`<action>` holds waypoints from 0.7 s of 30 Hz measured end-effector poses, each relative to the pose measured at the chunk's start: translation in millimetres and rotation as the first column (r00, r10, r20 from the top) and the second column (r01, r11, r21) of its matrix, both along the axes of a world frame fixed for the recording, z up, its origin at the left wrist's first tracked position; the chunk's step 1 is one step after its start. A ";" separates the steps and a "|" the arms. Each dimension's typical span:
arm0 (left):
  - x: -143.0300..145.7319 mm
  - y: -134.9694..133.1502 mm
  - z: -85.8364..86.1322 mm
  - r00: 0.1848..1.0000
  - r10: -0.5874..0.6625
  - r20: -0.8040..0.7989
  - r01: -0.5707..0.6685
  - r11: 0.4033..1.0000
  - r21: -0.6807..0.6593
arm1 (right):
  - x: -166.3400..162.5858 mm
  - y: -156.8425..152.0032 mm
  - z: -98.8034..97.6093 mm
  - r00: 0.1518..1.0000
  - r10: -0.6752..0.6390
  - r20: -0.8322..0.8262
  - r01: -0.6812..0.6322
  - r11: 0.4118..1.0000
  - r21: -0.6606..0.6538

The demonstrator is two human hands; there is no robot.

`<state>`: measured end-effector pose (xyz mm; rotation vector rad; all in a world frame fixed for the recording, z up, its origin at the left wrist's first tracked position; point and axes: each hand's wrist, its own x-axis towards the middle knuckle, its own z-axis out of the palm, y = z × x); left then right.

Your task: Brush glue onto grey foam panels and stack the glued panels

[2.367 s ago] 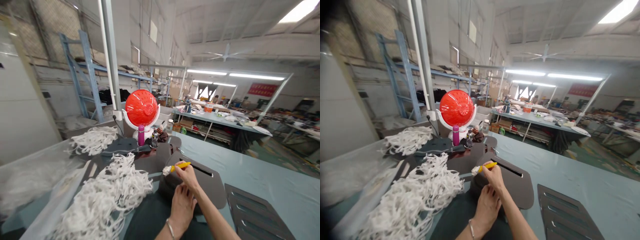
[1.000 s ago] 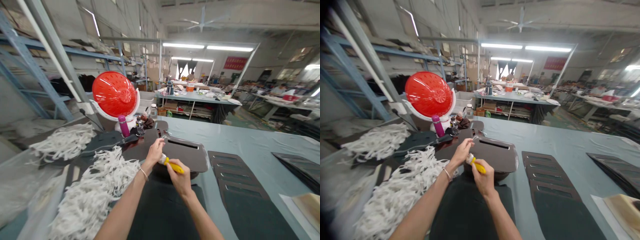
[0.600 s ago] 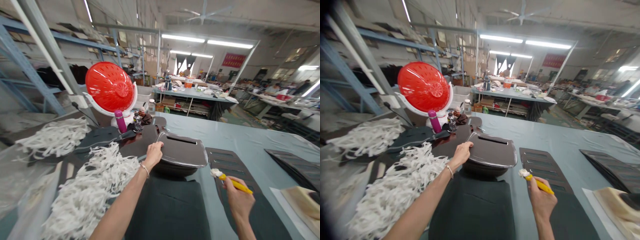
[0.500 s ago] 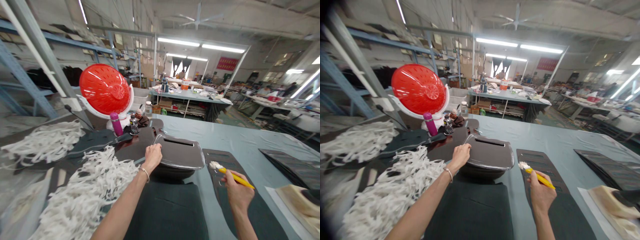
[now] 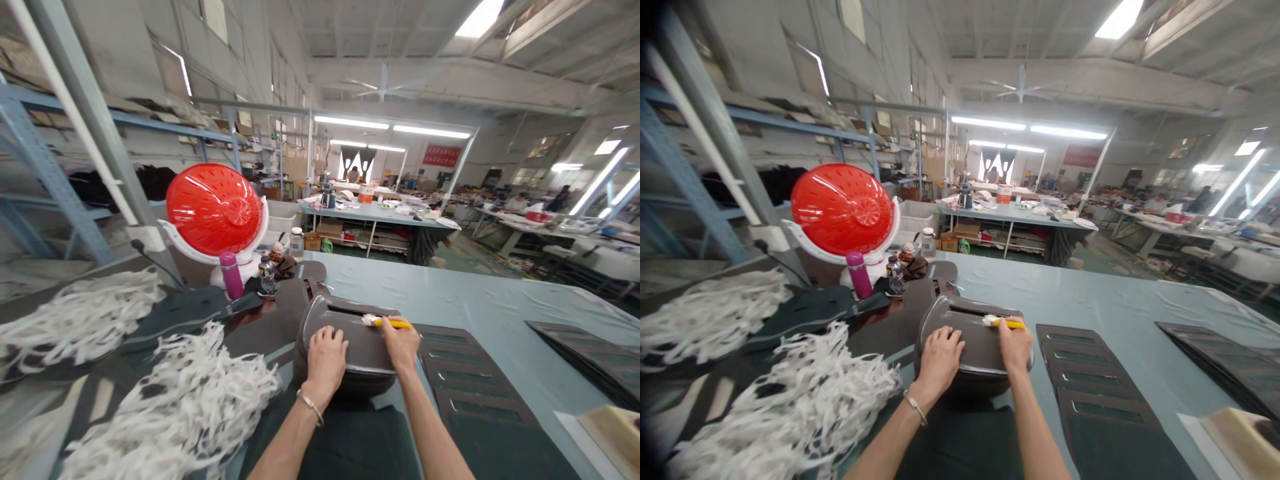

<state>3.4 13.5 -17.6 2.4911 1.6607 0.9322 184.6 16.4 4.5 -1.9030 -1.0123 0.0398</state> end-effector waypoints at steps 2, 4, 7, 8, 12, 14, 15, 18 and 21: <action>1.0 -0.8 1.9 1.000 0.002 0.007 -0.002 1.000 -0.001 | 32.8 -12.3 4.6 0.977 -0.198 0.075 0.200 0.980 -0.009; 2.7 -1.9 3.3 1.000 0.007 0.006 -0.007 1.000 0.004 | 35.9 -10.7 11.8 0.964 -0.248 0.091 0.244 0.968 0.053; 3.8 -2.9 3.7 1.000 0.007 -0.001 -0.007 1.000 0.008 | -11.1 16.4 18.6 0.999 0.011 0.047 -0.019 0.984 0.176; 3.5 -2.8 3.3 1.000 0.009 -0.003 -0.009 1.000 0.007 | -32.0 28.6 18.7 0.990 0.139 0.033 -0.142 0.970 0.197; 1.3 -1.5 -0.4 1.000 0.013 -0.004 -0.013 1.000 0.010 | -73.4 63.5 9.2 0.931 0.364 0.002 -0.359 0.917 0.171; 0.9 -0.7 -2.0 1.000 0.015 0.001 -0.015 1.000 0.012 | -53.4 63.6 3.2 0.957 0.291 0.008 -0.290 0.953 0.090; 1.1 -0.4 -2.4 1.000 0.016 0.005 -0.016 1.000 0.013 | -35.2 59.5 1.5 0.974 0.227 0.017 -0.228 0.973 0.043; 2.1 -0.3 -1.2 1.000 0.020 0.002 -0.020 1.000 0.021 | 28.4 36.0 2.0 0.997 -0.028 0.071 0.032 0.998 -0.050; 3.4 -1.6 2.7 0.999 0.025 -0.025 -0.025 1.000 0.017 | 72.7 5.1 3.5 0.975 -0.202 0.090 0.204 0.979 -0.004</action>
